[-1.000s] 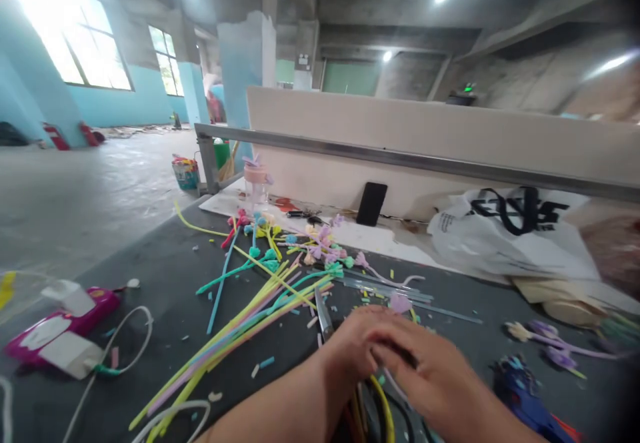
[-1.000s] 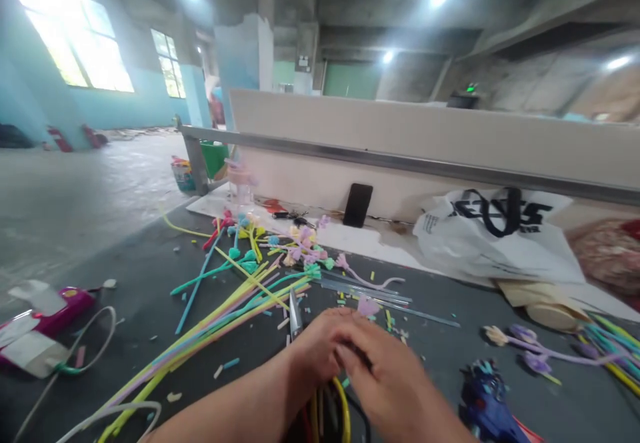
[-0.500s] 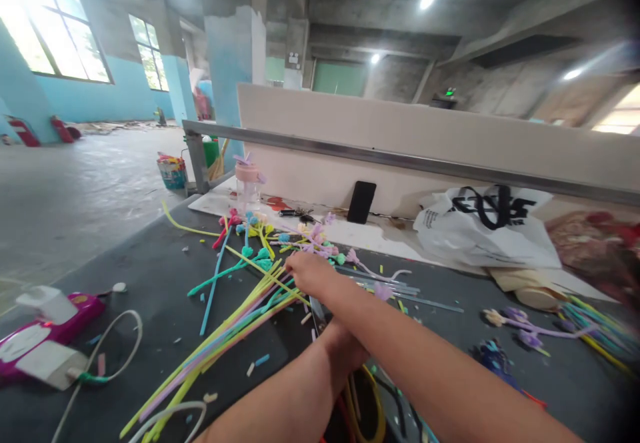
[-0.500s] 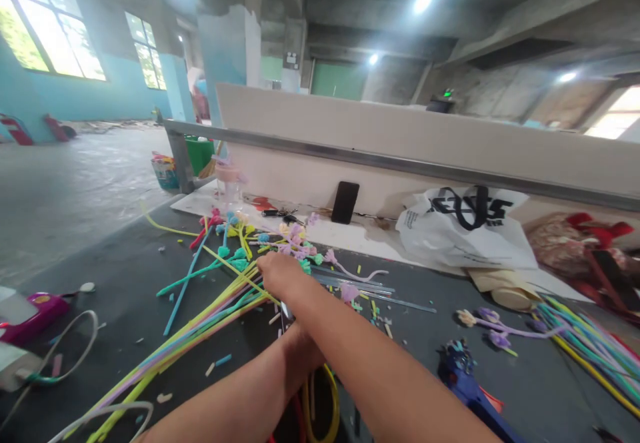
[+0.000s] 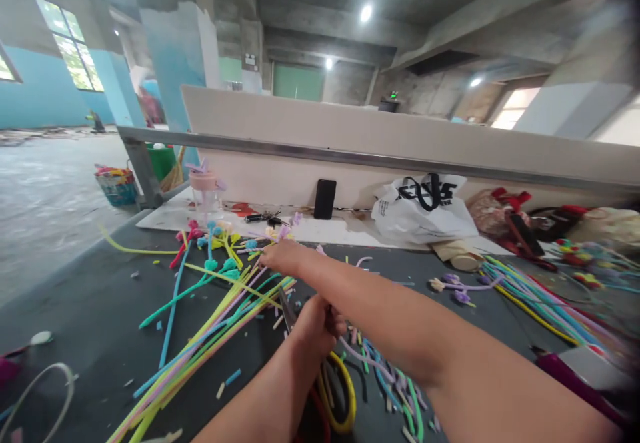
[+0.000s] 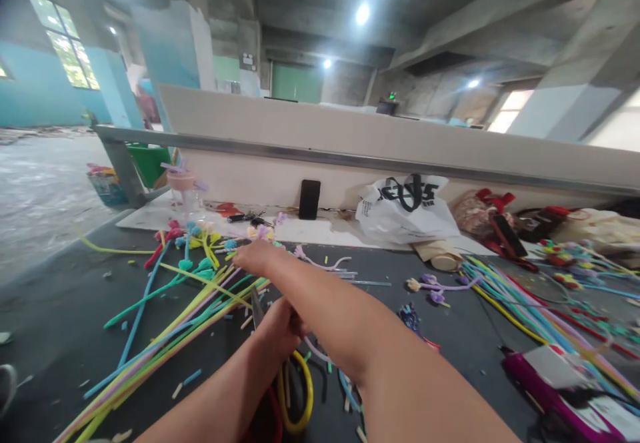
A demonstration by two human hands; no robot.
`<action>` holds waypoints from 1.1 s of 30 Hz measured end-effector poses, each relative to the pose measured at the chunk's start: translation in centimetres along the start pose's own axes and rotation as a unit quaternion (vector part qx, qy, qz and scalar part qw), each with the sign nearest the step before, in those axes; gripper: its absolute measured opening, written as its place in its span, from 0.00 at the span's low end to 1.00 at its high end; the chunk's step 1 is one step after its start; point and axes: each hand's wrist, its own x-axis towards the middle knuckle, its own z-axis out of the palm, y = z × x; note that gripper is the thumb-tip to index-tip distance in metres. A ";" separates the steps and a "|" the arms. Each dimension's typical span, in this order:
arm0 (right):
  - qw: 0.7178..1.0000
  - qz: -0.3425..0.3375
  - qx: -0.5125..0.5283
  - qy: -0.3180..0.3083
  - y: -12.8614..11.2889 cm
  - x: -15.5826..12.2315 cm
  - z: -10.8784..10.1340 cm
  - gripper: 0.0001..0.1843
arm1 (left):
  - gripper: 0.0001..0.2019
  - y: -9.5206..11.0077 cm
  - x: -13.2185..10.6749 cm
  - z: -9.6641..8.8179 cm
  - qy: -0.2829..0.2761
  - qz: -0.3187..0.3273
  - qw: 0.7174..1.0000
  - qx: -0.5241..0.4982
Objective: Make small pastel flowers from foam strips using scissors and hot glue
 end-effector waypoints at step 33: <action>0.492 0.425 0.699 0.298 -15.1 -35.1 9.3 0.18 | 0.07 4.6 -1.1 4.9 -0.003 -0.042 0.845 0.533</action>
